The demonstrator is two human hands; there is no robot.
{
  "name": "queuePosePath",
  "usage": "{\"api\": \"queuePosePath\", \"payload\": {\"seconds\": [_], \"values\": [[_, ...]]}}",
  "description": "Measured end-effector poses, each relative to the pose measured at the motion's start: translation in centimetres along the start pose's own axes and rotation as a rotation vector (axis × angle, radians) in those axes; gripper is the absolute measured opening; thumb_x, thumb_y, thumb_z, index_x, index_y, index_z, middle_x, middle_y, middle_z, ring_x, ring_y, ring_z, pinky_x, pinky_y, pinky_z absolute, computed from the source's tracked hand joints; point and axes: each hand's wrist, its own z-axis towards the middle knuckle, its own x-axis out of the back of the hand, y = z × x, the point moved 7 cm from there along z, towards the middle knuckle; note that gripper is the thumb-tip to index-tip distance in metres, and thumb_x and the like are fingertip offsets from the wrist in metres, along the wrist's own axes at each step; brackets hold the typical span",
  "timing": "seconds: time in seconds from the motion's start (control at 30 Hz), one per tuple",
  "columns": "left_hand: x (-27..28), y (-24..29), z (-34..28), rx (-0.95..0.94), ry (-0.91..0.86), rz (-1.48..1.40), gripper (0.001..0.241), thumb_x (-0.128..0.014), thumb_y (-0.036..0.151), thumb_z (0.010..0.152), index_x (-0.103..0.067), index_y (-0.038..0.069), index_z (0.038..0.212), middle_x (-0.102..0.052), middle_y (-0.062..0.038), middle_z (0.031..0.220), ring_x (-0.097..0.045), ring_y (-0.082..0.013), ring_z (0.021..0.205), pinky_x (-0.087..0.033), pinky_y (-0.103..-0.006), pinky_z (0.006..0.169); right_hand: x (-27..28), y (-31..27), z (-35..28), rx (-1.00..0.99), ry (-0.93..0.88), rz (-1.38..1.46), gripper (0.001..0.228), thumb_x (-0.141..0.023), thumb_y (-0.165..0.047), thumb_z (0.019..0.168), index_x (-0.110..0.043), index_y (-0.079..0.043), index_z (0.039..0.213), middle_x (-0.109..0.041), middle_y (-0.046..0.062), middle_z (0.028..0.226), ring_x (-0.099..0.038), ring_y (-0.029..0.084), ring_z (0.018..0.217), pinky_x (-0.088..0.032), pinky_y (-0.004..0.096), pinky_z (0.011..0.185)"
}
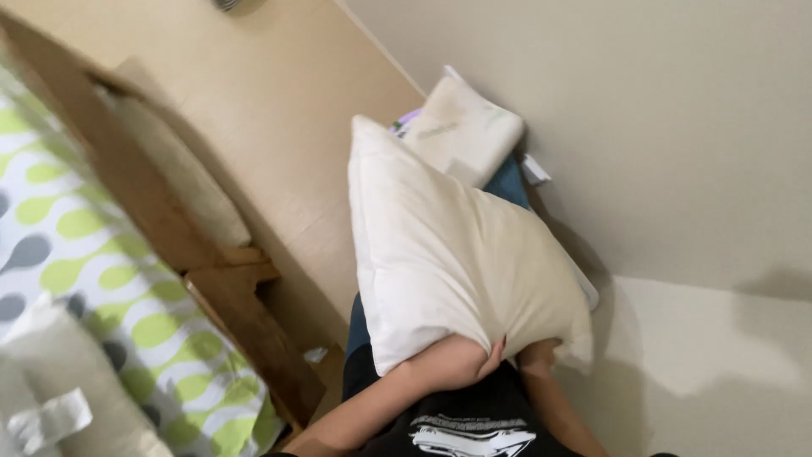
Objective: The person arranges several pillows on a bed with a patterned sheet, moving them into a neat row. They then use a feather duster to clean the surface of the pillows, brushing them repeatedly.
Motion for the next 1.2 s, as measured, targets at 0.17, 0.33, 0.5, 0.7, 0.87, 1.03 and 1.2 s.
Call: {"api": "queuePosePath", "payload": {"seconds": [0.17,0.33,0.5,0.7,0.87,1.03,1.2], "values": [[10.2,-5.4,-5.2,0.35,0.38,-0.183,0.062,-0.042,0.032,0.107,-0.072,0.0,0.063,-0.069,-0.015,0.061,-0.065,-0.0348,0.056,-0.056,-0.0411,0.068,-1.5,-10.0,-0.8,0.382,0.087,-0.352,0.07,-0.038,-0.062,0.113,-0.054,0.006,0.104,-0.057,0.018,0.095,-0.055,0.034,0.086,-0.044,0.049,0.084],[14.7,-15.8,-15.8,0.596,0.664,-0.458,0.069,-0.036,0.035,0.108,-0.075,-0.004,0.068,-0.077,-0.01,0.067,-0.071,-0.0255,0.06,-0.06,-0.0329,0.072,-11.3,-25.5,-15.1,1.372,-0.111,-0.299,0.036,-0.054,-0.031,0.111,-0.06,0.004,0.105,-0.058,0.012,0.109,-0.045,0.03,0.114,-0.032,0.053,0.101],[22.4,-22.3,-25.0,0.672,0.901,-0.628,0.071,-0.031,0.034,0.109,-0.074,-0.009,0.073,-0.078,-0.012,0.07,-0.077,-0.0216,0.066,-0.061,-0.0298,0.076,-22.3,-32.8,-36.9,1.889,-0.174,-0.368,0.027,-0.054,-0.023,0.117,-0.063,0.001,0.108,-0.057,0.014,0.115,-0.039,0.031,0.128,-0.021,0.052,0.119],[28.5,-24.1,-32.9,0.496,1.092,-0.874,0.074,-0.027,0.037,0.11,-0.073,-0.013,0.082,-0.078,-0.018,0.074,-0.077,-0.0252,0.068,-0.061,-0.0303,0.069,-27.6,-35.9,-59.0,2.231,-0.328,-0.238,0.04,-0.054,-0.019,0.117,-0.063,0.017,0.133,-0.06,0.024,0.135,-0.043,0.035,0.128,-0.027,0.049,0.114],[26.5,-31.2,-36.5,0.45,1.213,-1.047,0.078,-0.029,0.05,0.109,-0.071,-0.012,0.09,-0.078,-0.019,0.081,-0.072,-0.0206,0.062,-0.054,-0.0268,0.058,-30.5,-35.6,-75.1,2.247,-0.845,0.085,0.033,-0.054,-0.011,0.119,-0.056,0.02,0.13,-0.059,0.029,0.135,-0.062,0.041,0.114,-0.048,0.044,0.103],[24.6,-36.2,-39.2,0.244,1.738,-1.068,0.065,-0.045,0.051,0.11,-0.065,-0.011,0.113,-0.072,-0.021,0.099,-0.053,-0.016,0.05,-0.036,-0.0259,0.044,-37.1,-36.7,-83.1,2.243,-1.169,0.244,0.028,-0.055,-0.009,0.117,-0.056,0.019,0.123,-0.06,0.028,0.13,-0.067,0.041,0.105,-0.054,0.042,0.095],[35.1,-23.6,-43.7,0.519,1.847,0.065,0.073,-0.076,0.032,0.088,-0.046,-0.001,0.145,-0.048,-0.03,0.139,-0.05,-0.0316,0.118,-0.048,-0.0437,0.092,-44.4,-35.4,-94.7,2.197,-1.469,0.285,0.024,-0.055,-0.008,0.114,-0.057,0.016,0.115,-0.06,0.027,0.121,-0.066,0.039,0.099,-0.053,0.042,0.089]]}}
